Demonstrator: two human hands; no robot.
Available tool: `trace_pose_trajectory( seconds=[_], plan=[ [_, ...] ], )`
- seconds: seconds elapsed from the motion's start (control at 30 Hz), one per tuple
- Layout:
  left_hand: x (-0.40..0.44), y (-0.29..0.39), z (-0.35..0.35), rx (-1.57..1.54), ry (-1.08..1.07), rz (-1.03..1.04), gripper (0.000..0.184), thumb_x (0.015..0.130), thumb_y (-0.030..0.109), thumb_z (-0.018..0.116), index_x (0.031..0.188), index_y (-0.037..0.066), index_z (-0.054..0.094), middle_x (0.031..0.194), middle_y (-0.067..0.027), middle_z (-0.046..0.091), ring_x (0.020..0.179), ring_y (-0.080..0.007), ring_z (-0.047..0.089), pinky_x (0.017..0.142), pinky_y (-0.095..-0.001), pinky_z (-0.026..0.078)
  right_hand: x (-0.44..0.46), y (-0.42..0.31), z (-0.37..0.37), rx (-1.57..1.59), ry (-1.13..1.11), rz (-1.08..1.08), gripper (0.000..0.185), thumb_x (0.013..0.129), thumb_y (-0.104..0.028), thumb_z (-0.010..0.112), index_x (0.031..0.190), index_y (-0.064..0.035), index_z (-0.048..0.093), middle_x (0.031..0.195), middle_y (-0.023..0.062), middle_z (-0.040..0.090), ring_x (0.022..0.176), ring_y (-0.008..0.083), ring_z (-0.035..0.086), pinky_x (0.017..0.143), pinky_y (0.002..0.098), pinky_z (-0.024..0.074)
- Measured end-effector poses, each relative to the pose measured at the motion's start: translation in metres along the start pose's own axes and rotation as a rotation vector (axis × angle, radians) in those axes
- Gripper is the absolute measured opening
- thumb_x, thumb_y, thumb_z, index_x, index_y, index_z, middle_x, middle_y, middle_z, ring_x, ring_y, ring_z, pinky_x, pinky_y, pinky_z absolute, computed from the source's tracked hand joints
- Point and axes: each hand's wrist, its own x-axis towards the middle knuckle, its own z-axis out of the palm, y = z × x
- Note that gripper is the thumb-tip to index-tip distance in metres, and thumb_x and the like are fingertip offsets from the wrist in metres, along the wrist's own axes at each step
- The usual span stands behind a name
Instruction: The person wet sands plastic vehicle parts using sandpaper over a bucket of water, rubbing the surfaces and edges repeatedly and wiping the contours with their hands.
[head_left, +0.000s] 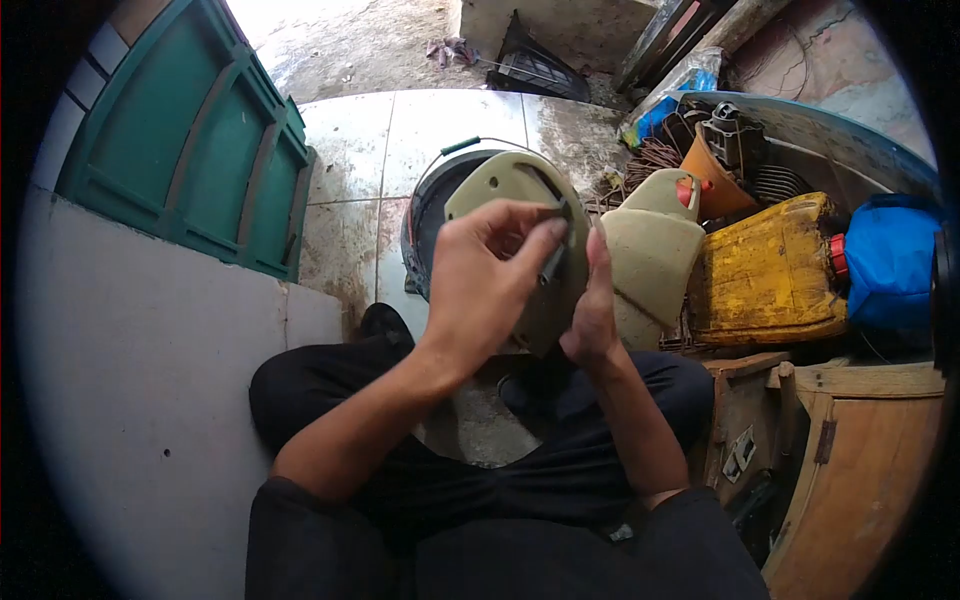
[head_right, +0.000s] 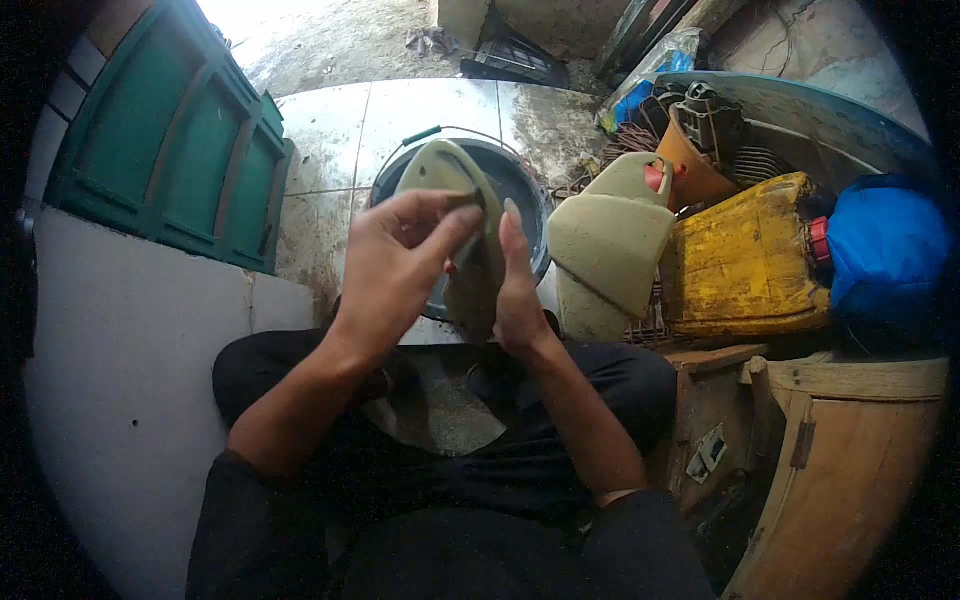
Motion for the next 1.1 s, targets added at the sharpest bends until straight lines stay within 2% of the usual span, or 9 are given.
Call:
trace_pose_trajectory(
  seconds=[0.23, 0.3, 0.43, 0.57, 0.67, 0.73, 0.87, 1.0, 1.1],
  plan=[
    [0.004, -0.002, -0.003, 0.045, 0.030, 0.022, 0.017, 0.090, 0.010, 0.072, 0.099, -0.003, 0.073, 0.078, -0.0049, 0.071, 0.070, -0.0063, 0.062, 0.065, -0.0231, 0.050, 0.000, -0.002, 0.005, -0.062, -0.018, -0.025, 0.075, 0.104, -0.063, 0.025, 0.144, -0.0032, 0.044, 0.134, 0.0147, 0.057, 0.127, 0.0248, 0.054, 0.109, 0.0363, 0.0413],
    [0.000, -0.004, 0.000, 0.041, 0.049, 0.057, 0.016, 0.089, 0.011, 0.073, 0.098, -0.003, 0.073, 0.076, -0.0049, 0.071, 0.069, -0.0065, 0.061, 0.064, -0.0242, 0.050, 0.000, -0.005, 0.017, -0.035, -0.113, -0.038, 0.074, 0.103, -0.064, 0.026, 0.142, -0.0038, 0.046, 0.130, 0.0123, 0.059, 0.121, 0.0232, 0.057, 0.104, 0.0352, 0.0449],
    [0.003, -0.005, -0.001, 0.061, 0.075, 0.109, 0.017, 0.088, 0.011, 0.073, 0.098, -0.003, 0.074, 0.077, -0.0069, 0.071, 0.068, -0.0080, 0.062, 0.065, -0.0256, 0.050, 0.000, -0.001, -0.001, -0.102, 0.037, -0.016, 0.080, 0.102, -0.065, 0.027, 0.144, 0.0006, 0.042, 0.135, 0.0167, 0.056, 0.124, 0.0264, 0.056, 0.105, 0.0368, 0.0446],
    [-0.007, 0.000, 0.003, 0.180, 0.033, 0.101, 0.017, 0.088, 0.011, 0.073, 0.099, -0.002, 0.074, 0.077, -0.0067, 0.071, 0.068, -0.0081, 0.062, 0.063, -0.0258, 0.049, -0.001, -0.004, 0.017, -0.019, 0.024, -0.054, 0.074, 0.102, -0.065, 0.029, 0.141, -0.0042, 0.047, 0.125, 0.0130, 0.060, 0.115, 0.0214, 0.059, 0.100, 0.0344, 0.0475],
    [0.002, -0.004, -0.001, 0.162, 0.085, 0.120, 0.017, 0.088, 0.011, 0.073, 0.099, -0.002, 0.073, 0.076, -0.0066, 0.070, 0.068, -0.0080, 0.060, 0.062, -0.0259, 0.048, 0.000, 0.001, 0.001, -0.031, -0.018, -0.002, 0.076, 0.103, -0.063, 0.028, 0.144, -0.0010, 0.043, 0.135, 0.0168, 0.055, 0.126, 0.0250, 0.055, 0.108, 0.0364, 0.0428],
    [-0.002, -0.003, 0.002, 0.154, 0.086, 0.094, 0.016, 0.087, 0.011, 0.073, 0.097, -0.002, 0.074, 0.078, -0.0071, 0.070, 0.068, -0.0083, 0.060, 0.062, -0.0263, 0.048, -0.003, -0.011, 0.034, 0.041, 0.134, -0.002, 0.070, 0.103, -0.064, 0.029, 0.134, -0.0064, 0.053, 0.110, 0.0074, 0.063, 0.100, 0.0156, 0.060, 0.085, 0.0296, 0.0495],
    [0.000, -0.004, -0.002, 0.144, 0.053, 0.051, 0.015, 0.087, 0.010, 0.073, 0.096, -0.001, 0.074, 0.078, -0.0073, 0.069, 0.070, -0.0085, 0.059, 0.064, -0.0260, 0.047, -0.001, 0.000, 0.000, -0.046, 0.031, 0.022, 0.069, 0.103, -0.063, 0.029, 0.135, -0.0058, 0.052, 0.113, 0.0082, 0.063, 0.103, 0.0165, 0.060, 0.088, 0.0302, 0.0498],
    [0.007, 0.001, -0.005, 0.177, 0.042, 0.082, 0.016, 0.087, 0.011, 0.073, 0.097, -0.002, 0.075, 0.077, -0.0073, 0.069, 0.069, -0.0094, 0.059, 0.064, -0.0270, 0.047, -0.001, -0.004, 0.016, 0.001, -0.004, -0.053, 0.071, 0.104, -0.061, 0.029, 0.143, -0.0048, 0.046, 0.131, 0.0119, 0.058, 0.118, 0.0210, 0.057, 0.102, 0.0353, 0.0463],
    [0.002, -0.001, -0.004, 0.175, 0.056, 0.064, 0.016, 0.087, 0.011, 0.074, 0.097, -0.002, 0.075, 0.077, -0.0071, 0.070, 0.068, -0.0105, 0.059, 0.065, -0.0277, 0.047, -0.001, -0.003, 0.014, -0.014, 0.081, -0.002, 0.067, 0.103, -0.062, 0.029, 0.134, -0.0064, 0.050, 0.121, 0.0101, 0.059, 0.109, 0.0190, 0.059, 0.094, 0.0333, 0.0476]
  ],
)
